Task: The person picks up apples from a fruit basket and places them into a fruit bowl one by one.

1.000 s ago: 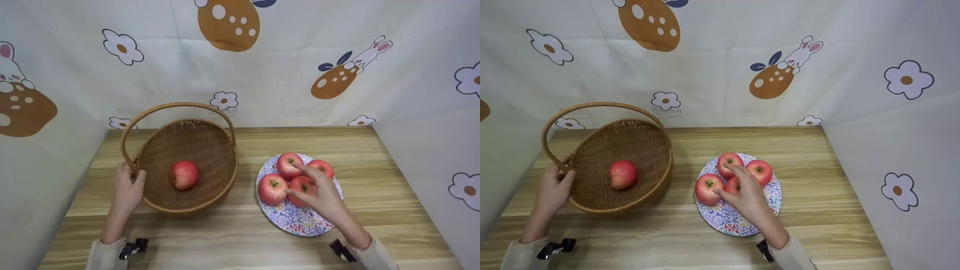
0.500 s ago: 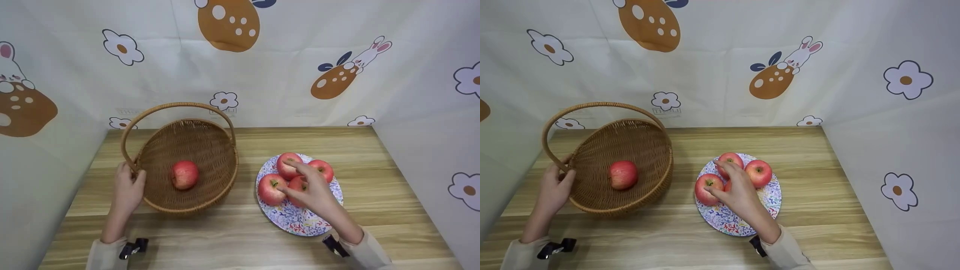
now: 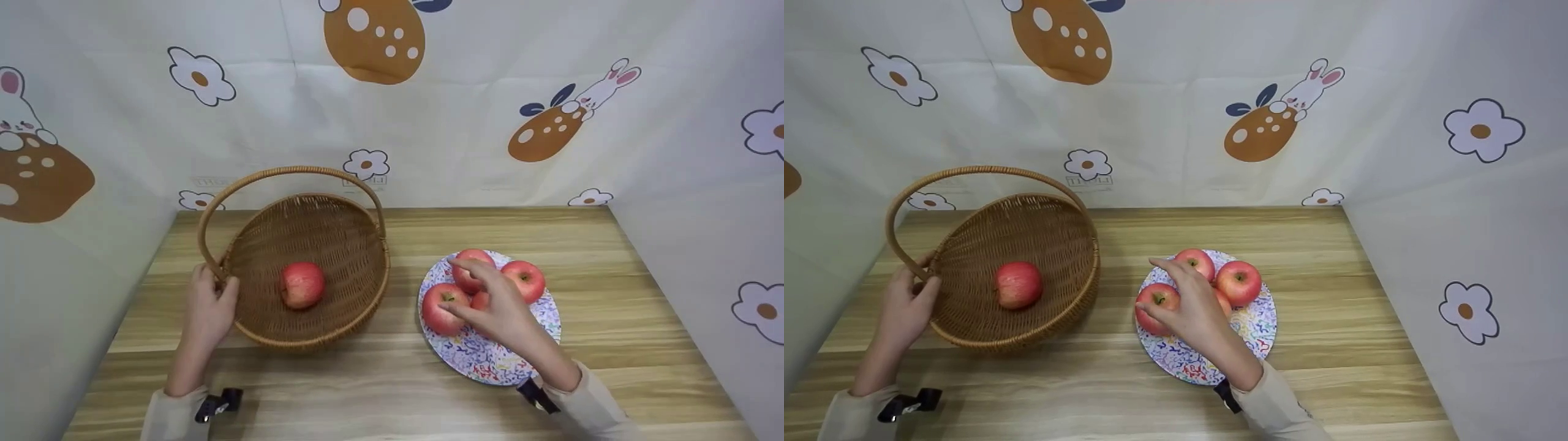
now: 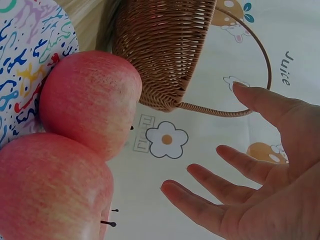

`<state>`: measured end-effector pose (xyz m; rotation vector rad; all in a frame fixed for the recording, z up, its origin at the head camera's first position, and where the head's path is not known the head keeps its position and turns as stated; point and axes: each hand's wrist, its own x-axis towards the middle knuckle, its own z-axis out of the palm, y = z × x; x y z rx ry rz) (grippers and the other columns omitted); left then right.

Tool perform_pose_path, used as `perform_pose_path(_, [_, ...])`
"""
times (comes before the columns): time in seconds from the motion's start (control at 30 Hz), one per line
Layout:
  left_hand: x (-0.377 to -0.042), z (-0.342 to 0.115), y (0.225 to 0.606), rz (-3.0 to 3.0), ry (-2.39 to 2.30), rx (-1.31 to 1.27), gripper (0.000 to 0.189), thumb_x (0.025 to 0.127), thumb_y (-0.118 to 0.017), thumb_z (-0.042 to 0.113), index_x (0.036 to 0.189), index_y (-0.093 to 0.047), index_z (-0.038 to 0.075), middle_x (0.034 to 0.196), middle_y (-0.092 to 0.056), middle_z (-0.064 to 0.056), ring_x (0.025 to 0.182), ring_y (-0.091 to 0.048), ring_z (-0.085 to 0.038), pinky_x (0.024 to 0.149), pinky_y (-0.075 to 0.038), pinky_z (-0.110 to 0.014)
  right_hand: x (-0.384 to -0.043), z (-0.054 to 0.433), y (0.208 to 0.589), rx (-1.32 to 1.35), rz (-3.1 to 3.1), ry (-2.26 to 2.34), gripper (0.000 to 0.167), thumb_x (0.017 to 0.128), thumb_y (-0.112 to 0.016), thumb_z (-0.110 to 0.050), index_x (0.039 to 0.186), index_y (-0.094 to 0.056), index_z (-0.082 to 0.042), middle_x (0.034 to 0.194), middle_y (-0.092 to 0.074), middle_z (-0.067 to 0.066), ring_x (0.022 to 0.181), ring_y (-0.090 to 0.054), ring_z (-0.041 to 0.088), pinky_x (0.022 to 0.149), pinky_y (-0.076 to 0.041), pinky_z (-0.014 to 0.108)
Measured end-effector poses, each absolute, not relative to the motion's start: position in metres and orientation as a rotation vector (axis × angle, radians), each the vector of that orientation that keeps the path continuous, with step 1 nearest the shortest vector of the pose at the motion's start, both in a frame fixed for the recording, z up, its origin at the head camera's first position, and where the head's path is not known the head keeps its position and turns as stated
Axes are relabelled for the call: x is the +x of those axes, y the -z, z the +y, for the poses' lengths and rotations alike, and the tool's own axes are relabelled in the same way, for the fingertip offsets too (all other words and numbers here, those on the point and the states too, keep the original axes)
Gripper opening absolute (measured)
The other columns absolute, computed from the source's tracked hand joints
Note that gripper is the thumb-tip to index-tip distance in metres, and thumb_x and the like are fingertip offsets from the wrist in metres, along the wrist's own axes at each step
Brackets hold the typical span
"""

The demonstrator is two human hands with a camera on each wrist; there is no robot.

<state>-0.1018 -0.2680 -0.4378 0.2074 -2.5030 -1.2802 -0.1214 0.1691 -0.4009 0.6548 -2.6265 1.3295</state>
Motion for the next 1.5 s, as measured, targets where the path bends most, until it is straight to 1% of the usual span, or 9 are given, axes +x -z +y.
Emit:
perform_pose_path(0.27, [-0.103, -0.269, 0.437, -2.523, 1.302, 0.237, 0.052, 0.104, -0.046, 0.003, 0.151, -0.040, -0.019, 0.137, -0.048, -0.033, 0.115, -0.052, -0.038, 0.085, -0.042, -0.019, -0.122, 0.162, 0.398, 0.676, -2.656, -1.323, 0.062, 0.084, -0.090, -0.015, 0.139, -0.066, -0.002, 0.135, -0.068, 0.013, 0.130, -0.060, 0.033, 0.109, -0.048, 0.056])
perform_pose_path(0.3, [-0.103, -0.269, 0.437, -2.525, 1.307, 0.237, 0.052, 0.104, -0.045, 0.003, 0.151, -0.040, -0.019, 0.138, -0.047, -0.033, 0.117, -0.052, -0.039, 0.088, -0.044, -0.022, -0.123, 0.161, 0.398, 0.674, -2.660, -1.323, 0.062, 0.083, -0.091, -0.014, 0.139, -0.066, -0.003, 0.136, -0.068, 0.012, 0.130, -0.060, 0.032, 0.109, -0.048, 0.055])
perform_pose_path(0.47, [-0.104, -0.269, 0.436, -2.534, 1.307, 0.249, 0.053, 0.104, -0.045, 0.004, 0.151, -0.040, -0.018, 0.138, -0.047, -0.033, 0.120, -0.052, -0.040, 0.094, -0.046, -0.032, -0.124, 0.156, 0.397, 0.700, -2.666, -1.267, 0.062, 0.084, -0.091, -0.018, 0.139, -0.067, -0.004, 0.135, -0.070, 0.011, 0.128, -0.062, 0.032, 0.107, -0.050, 0.055])
perform_pose_path(0.5, [-0.104, -0.269, 0.436, -2.538, 1.304, 0.250, 0.053, 0.105, -0.045, 0.004, 0.152, -0.039, -0.019, 0.138, -0.047, -0.033, 0.120, -0.052, -0.040, 0.094, -0.046, -0.034, -0.124, 0.155, 0.396, 0.710, -2.665, -1.253, 0.061, 0.084, -0.091, -0.019, 0.139, -0.067, -0.004, 0.135, -0.070, 0.011, 0.127, -0.063, 0.031, 0.107, -0.051, 0.054])
perform_pose_path(0.73, [-0.103, -0.269, 0.437, -2.524, 1.292, 0.238, 0.052, 0.104, -0.046, 0.003, 0.150, -0.041, -0.020, 0.135, -0.049, -0.034, 0.114, -0.051, -0.038, 0.084, -0.042, -0.019, -0.125, 0.149, 0.396, 0.763, -2.646, -1.285, 0.060, 0.087, -0.089, -0.020, 0.139, -0.066, -0.002, 0.136, -0.069, 0.011, 0.123, -0.063, 0.028, 0.105, -0.051, 0.053])
perform_pose_path(0.93, [-0.102, -0.267, 0.438, -2.488, 1.263, 0.189, 0.051, 0.102, -0.046, 0.002, 0.148, -0.044, -0.020, 0.129, -0.052, -0.034, 0.101, -0.050, -0.033, 0.077, -0.041, -0.020, -0.124, 0.142, 0.394, 0.734, -2.662, -1.307, 0.063, 0.084, -0.090, -0.019, 0.141, -0.066, -0.006, 0.139, -0.068, 0.009, 0.129, -0.061, 0.028, 0.107, -0.050, 0.052])
perform_pose_path(1.13, [-0.102, -0.267, 0.438, -2.475, 1.268, 0.184, 0.051, 0.102, -0.046, 0.002, 0.148, -0.044, -0.020, 0.131, -0.051, -0.035, 0.105, -0.053, -0.036, 0.078, -0.041, -0.017, -0.126, 0.134, 0.394, 0.783, -2.621, -1.282, 0.062, 0.084, -0.091, -0.018, 0.139, -0.066, -0.004, 0.138, -0.068, 0.014, 0.131, -0.061, 0.033, 0.109, -0.049, 0.054])
perform_pose_path(1.37, [-0.101, -0.267, 0.437, -2.492, 1.255, 0.211, 0.051, 0.102, -0.047, 0.002, 0.149, -0.044, -0.019, 0.134, -0.051, -0.035, 0.110, -0.053, -0.039, 0.083, -0.042, -0.021, -0.130, 0.125, 0.394, 0.851, -2.607, -1.273, 0.062, 0.085, -0.090, -0.021, 0.138, -0.066, -0.002, 0.137, -0.069, 0.016, 0.130, -0.062, 0.036, 0.110, -0.048, 0.055])
perform_pose_path(1.5, [-0.102, -0.267, 0.437, -2.501, 1.246, 0.217, 0.051, 0.102, -0.048, 0.002, 0.150, -0.044, -0.018, 0.133, -0.051, -0.034, 0.109, -0.053, -0.037, 0.082, -0.042, -0.022, -0.130, 0.121, 0.392, 0.873, -2.614, -1.275, 0.062, 0.085, -0.090, -0.023, 0.139, -0.066, -0.002, 0.139, -0.068, 0.015, 0.132, -0.061, 0.035, 0.111, -0.048, 0.055])
